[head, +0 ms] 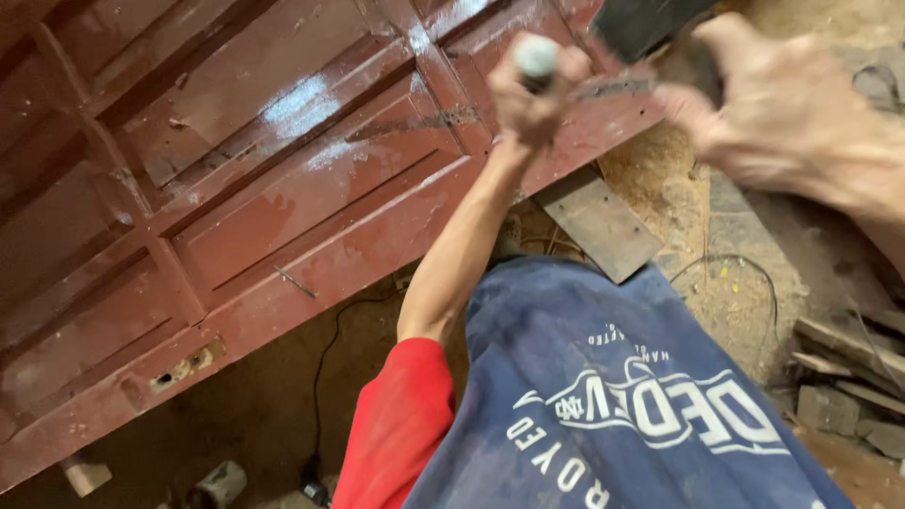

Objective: The person uses a chisel and mallet to chip away wood from a reddish-brown wooden door. They repeatedly strike the chisel to remove material from the door's surface and edges.

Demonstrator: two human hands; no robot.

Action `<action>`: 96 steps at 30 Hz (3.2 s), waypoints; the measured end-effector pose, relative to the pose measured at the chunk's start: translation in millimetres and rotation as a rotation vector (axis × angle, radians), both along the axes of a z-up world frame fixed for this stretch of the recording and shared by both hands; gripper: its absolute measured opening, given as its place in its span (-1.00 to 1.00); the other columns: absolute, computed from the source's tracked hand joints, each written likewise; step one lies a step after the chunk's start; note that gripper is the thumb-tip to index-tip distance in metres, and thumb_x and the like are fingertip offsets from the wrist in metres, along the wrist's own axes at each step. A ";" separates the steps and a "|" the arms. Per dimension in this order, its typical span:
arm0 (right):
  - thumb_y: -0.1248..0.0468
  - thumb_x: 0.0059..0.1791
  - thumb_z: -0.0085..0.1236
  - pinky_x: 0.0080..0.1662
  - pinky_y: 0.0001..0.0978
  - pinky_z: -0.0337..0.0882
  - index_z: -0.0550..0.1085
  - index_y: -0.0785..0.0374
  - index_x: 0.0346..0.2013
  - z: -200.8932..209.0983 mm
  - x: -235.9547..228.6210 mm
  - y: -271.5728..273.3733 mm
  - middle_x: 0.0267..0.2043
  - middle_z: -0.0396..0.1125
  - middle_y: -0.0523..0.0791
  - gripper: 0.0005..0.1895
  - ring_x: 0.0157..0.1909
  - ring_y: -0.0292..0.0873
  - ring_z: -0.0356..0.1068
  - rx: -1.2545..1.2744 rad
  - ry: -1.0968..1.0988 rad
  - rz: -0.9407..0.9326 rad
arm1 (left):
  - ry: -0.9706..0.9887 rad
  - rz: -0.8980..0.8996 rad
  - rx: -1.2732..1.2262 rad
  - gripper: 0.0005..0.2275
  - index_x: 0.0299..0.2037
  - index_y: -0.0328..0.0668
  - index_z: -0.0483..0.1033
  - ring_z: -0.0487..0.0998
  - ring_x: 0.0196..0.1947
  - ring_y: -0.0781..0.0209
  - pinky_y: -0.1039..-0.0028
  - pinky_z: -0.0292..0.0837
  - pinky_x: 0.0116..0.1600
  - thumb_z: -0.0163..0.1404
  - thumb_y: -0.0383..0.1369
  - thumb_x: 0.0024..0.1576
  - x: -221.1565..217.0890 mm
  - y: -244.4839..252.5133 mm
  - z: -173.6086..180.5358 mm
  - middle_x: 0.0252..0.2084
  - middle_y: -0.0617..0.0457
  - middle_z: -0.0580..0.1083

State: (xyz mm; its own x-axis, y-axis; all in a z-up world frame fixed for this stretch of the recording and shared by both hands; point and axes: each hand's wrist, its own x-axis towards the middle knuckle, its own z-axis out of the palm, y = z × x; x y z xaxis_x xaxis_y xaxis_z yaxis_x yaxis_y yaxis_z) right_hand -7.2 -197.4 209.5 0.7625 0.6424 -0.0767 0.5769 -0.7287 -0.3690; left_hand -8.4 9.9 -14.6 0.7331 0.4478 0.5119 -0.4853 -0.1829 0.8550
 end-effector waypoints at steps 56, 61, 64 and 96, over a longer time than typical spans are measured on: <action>0.22 0.15 0.05 -0.35 -0.26 0.49 0.36 0.46 0.02 -18.7 -0.8 -39.8 -0.34 0.42 0.04 -0.68 -0.40 -0.09 0.49 0.418 0.348 -0.218 | -0.195 0.310 -0.130 -0.75 -0.24 -0.16 0.41 0.34 -0.54 0.40 0.50 0.31 -0.36 0.25 -0.27 0.17 7.5 61.1 17.0 -0.43 0.15 0.35; 0.24 0.20 0.07 -0.32 -0.32 0.48 0.38 0.44 0.06 -41.4 8.6 -6.6 -0.29 0.42 -0.02 -0.72 -0.37 -0.16 0.48 0.495 0.473 -0.263 | 0.079 0.099 0.032 -0.75 -0.36 -0.20 0.46 0.47 -0.58 0.41 0.53 0.43 -0.48 0.23 -0.23 0.12 66.7 114.2 26.5 -0.55 0.15 0.48; 0.28 0.15 0.07 -0.36 -0.31 0.46 0.39 0.42 0.13 -50.6 13.5 30.8 -0.33 0.43 -0.02 -0.68 -0.42 -0.17 0.46 0.499 0.485 -0.340 | 0.155 -0.054 -0.006 -0.74 -0.41 -0.19 0.53 0.51 -0.58 0.41 0.51 0.43 -0.47 0.14 -0.16 0.16 104.9 148.3 18.0 -0.55 0.14 0.53; 0.11 0.10 0.09 -0.21 -0.09 0.49 0.34 0.45 0.18 9.2 121.9 223.6 -0.49 0.46 0.19 -0.49 -0.35 0.16 0.52 -0.081 0.154 -0.093 | -0.078 -0.353 0.134 -0.82 -0.27 -0.22 0.55 0.43 -0.49 0.42 0.50 0.43 -0.36 0.27 -0.36 0.04 175.1 183.0 -10.9 -0.49 0.18 0.47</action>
State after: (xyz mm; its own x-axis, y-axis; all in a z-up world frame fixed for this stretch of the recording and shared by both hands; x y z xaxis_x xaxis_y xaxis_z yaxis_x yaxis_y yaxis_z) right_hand 114.6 26.2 218.6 0.7934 0.5569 -0.2456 0.4471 -0.8071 -0.3857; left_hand 166.7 192.9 -25.5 0.7870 0.0999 0.6089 -0.6009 -0.1001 0.7930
